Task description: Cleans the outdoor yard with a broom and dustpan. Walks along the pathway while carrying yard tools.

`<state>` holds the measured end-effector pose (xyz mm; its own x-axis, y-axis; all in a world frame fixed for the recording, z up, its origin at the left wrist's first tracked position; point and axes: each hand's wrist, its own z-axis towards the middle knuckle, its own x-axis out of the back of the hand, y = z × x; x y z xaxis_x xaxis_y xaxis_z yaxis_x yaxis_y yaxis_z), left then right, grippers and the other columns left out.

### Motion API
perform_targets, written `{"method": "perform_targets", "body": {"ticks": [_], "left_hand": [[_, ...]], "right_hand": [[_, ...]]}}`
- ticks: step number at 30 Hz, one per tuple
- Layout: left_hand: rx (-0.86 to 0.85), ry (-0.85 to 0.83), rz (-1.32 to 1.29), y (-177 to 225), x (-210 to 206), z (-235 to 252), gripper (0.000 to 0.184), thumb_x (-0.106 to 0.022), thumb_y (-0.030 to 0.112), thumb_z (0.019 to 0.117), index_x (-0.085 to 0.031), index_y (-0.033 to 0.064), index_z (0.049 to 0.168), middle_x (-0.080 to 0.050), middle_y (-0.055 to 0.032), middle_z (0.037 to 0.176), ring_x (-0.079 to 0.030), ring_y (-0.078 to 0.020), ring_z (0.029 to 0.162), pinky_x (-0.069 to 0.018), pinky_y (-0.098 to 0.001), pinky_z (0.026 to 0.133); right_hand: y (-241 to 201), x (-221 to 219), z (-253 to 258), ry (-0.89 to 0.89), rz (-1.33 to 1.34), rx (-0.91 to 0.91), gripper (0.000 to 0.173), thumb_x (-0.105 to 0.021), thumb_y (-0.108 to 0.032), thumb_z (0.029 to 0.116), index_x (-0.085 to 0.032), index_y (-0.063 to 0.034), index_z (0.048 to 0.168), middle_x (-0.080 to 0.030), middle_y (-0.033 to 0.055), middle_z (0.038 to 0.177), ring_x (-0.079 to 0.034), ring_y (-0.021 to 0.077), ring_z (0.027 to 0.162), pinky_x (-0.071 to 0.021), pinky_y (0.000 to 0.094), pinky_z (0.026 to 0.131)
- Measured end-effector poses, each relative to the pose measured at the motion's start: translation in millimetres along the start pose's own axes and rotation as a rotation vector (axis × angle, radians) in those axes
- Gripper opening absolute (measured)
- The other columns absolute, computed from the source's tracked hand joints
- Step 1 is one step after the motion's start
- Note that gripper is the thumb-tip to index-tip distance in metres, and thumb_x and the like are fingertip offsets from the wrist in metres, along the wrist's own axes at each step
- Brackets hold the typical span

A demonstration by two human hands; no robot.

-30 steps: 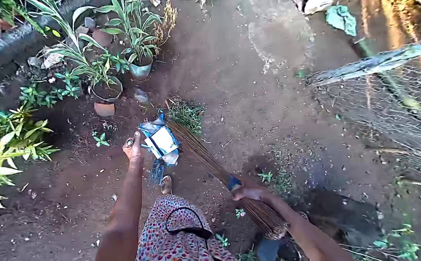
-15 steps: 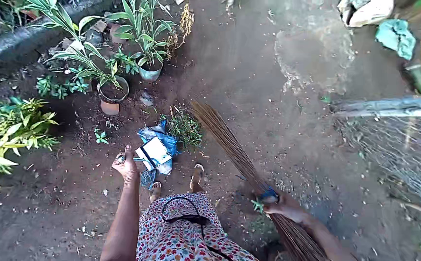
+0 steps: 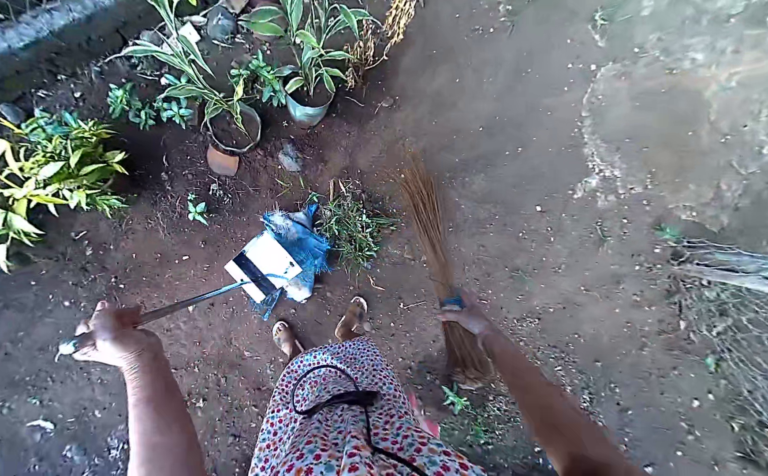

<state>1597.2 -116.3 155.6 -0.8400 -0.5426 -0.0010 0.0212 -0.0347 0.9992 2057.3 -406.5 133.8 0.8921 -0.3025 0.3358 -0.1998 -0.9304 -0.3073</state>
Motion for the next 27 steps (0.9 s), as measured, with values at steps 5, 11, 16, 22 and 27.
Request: {"method": "perform_targets", "body": {"ticks": [5,11,16,22,27], "left_hand": [[0.098,-0.137,0.142,-63,-1,-20,0.014,-0.058,0.002,0.0895,-0.051,0.0129,0.083,-0.055,0.0146,0.066,-0.056,0.0022,0.061,-0.0528,-0.0203,0.063],[0.138,-0.412,0.147,-124,-27,-44,0.035,-0.068,0.002,0.0822,-0.049,0.0255,0.065,-0.054,0.0203,0.061,-0.054,0.0068,0.059,-0.0503,-0.0176,0.061],[0.213,-0.392,0.046,-133,-48,-70,0.037,-0.067,-0.003,0.0787,-0.05,0.0254,0.063,-0.055,0.0189,0.059,-0.054,0.0056,0.056,-0.0504,-0.0172,0.06],[0.193,-0.352,-0.052,-113,-74,-90,0.038,-0.068,-0.007,0.0778,-0.052,0.0256,0.064,-0.058,0.0183,0.061,-0.056,0.0052,0.058,-0.0512,-0.0179,0.061],[0.104,-0.54,0.077,-123,-87,-113,0.024,-0.068,0.006,0.0854,-0.054,0.0152,0.068,-0.057,0.0139,0.068,-0.056,0.0055,0.068,-0.0498,-0.0179,0.069]], "right_hand": [[28,-78,-12,-0.318,-0.271,-0.077,0.119,-0.082,0.004,0.0755,-0.004,-0.0106,0.164,-0.043,0.0328,0.149,-0.053,0.0424,0.129,-0.0468,0.0554,0.105],[62,-84,-58,-0.332,-0.026,-0.147,0.116,-0.078,0.003,0.0743,-0.004,-0.0135,0.163,-0.059,0.0242,0.121,-0.068,0.0294,0.092,-0.059,0.0458,0.079],[78,-55,-46,-0.337,0.398,-0.157,0.082,-0.067,-0.013,0.0779,-0.024,-0.0144,0.148,-0.066,0.0073,0.079,-0.069,0.021,0.063,-0.0604,0.0383,0.057],[77,-33,-61,-0.124,0.104,-0.083,0.105,-0.076,-0.001,0.075,-0.018,-0.0126,0.162,-0.059,0.0218,0.123,-0.067,0.0258,0.085,-0.0593,0.0433,0.071],[55,0,-64,-0.004,0.001,0.047,0.107,-0.076,-0.005,0.0765,-0.014,-0.0126,0.163,-0.052,0.023,0.138,-0.064,0.0217,0.103,-0.0567,0.0378,0.085]]}}
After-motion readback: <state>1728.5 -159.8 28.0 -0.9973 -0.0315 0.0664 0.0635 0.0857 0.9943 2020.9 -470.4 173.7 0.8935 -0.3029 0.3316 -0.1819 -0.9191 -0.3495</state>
